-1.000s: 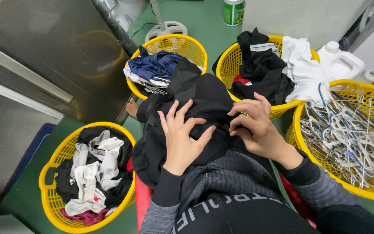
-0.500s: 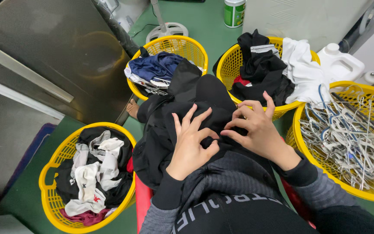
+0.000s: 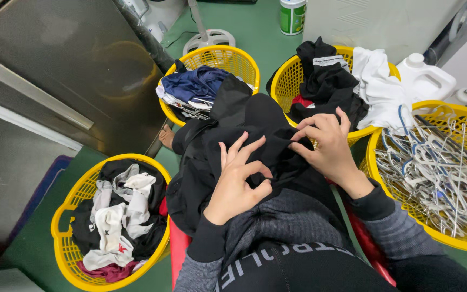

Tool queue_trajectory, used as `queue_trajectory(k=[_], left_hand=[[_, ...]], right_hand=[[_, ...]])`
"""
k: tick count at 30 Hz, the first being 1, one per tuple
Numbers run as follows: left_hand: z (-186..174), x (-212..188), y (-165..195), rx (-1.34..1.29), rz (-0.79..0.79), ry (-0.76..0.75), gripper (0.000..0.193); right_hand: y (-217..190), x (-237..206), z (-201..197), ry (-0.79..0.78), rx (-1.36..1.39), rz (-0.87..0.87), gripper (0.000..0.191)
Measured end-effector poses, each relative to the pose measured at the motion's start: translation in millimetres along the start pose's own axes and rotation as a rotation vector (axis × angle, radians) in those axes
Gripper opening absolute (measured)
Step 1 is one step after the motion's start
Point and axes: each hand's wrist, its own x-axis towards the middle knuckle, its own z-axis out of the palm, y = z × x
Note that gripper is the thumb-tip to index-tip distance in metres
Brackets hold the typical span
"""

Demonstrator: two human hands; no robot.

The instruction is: The person sits in a laundry area with baskets of clothes and hangers around them. They handle a black jacket, thread a wire hanger into it, and spend the rest of the clip adjusting and straightening the jacket on the hanger over their lap.

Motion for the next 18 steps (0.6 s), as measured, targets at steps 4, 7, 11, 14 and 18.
queue_trajectory(k=[4,7,11,14,18], left_hand=[[-0.7,-0.5,-2.6,-0.005,-0.029,0.002,0.009],[-0.4,-0.8,-3.3,-0.005,-0.041,-0.003,0.01],[-1.6,-1.5,-4.7,0.001,-0.062,-0.016,0.01],[-2.6,-1.3,-7.0,0.002,-0.077,-0.011,0.01],[-0.2,-2.1,-10.4,0.003,-0.086,-0.015,0.01]], right_hand=[[-2.8,0.7,1.4,0.002,0.044,0.0,0.017],[-6.2,0.9,-0.7,0.005,0.046,0.002,0.017],[-10.4,1.7,3.8,0.02,0.052,0.004,0.019],[-12.7,1.9,12.1,0.028,0.049,0.002,0.019],[-10.2,0.8,16.2,0.017,0.053,0.014,0.02]])
